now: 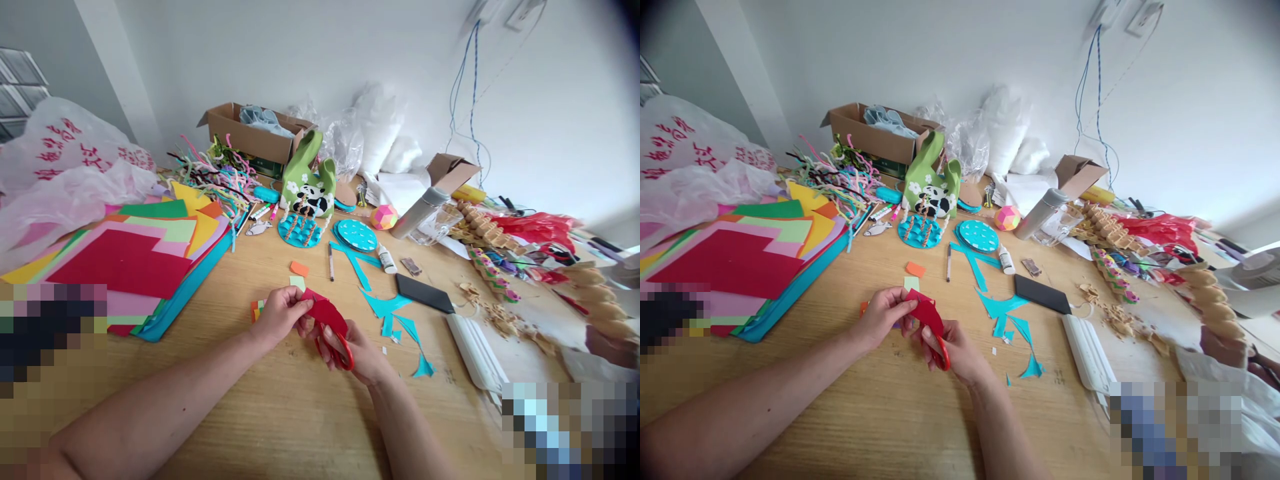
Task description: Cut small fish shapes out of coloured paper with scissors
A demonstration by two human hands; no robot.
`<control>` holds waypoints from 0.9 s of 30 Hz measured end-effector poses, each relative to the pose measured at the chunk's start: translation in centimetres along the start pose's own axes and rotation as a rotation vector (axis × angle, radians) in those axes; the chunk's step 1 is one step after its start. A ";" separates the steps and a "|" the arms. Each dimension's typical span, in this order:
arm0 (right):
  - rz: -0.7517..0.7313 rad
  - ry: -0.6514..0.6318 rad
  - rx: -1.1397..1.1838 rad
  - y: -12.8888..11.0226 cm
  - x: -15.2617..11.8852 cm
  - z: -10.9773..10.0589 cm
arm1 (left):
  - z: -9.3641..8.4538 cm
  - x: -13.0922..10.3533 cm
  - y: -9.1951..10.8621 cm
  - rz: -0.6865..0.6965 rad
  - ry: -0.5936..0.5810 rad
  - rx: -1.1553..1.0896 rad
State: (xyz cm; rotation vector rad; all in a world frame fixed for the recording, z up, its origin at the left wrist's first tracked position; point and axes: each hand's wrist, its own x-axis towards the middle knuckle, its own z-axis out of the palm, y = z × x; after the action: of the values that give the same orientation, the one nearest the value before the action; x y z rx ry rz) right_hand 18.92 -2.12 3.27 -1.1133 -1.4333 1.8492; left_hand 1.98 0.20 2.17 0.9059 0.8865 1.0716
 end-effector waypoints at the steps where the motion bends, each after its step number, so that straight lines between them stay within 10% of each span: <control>1: -0.002 0.001 -0.003 0.0 0.0 0.0 | 0.0 0.0 0.0 0.002 0.000 0.001; 27: -0.025 0.018 -0.041 0.4 0.1 0.0 | 0.0 0.2 -0.1 -0.014 -0.004 -0.034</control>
State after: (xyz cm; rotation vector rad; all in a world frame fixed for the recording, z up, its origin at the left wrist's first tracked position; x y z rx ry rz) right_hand 18.96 -2.16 2.89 -1.1238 -1.4740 1.7952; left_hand 2.01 0.36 2.03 0.8724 0.8676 1.0698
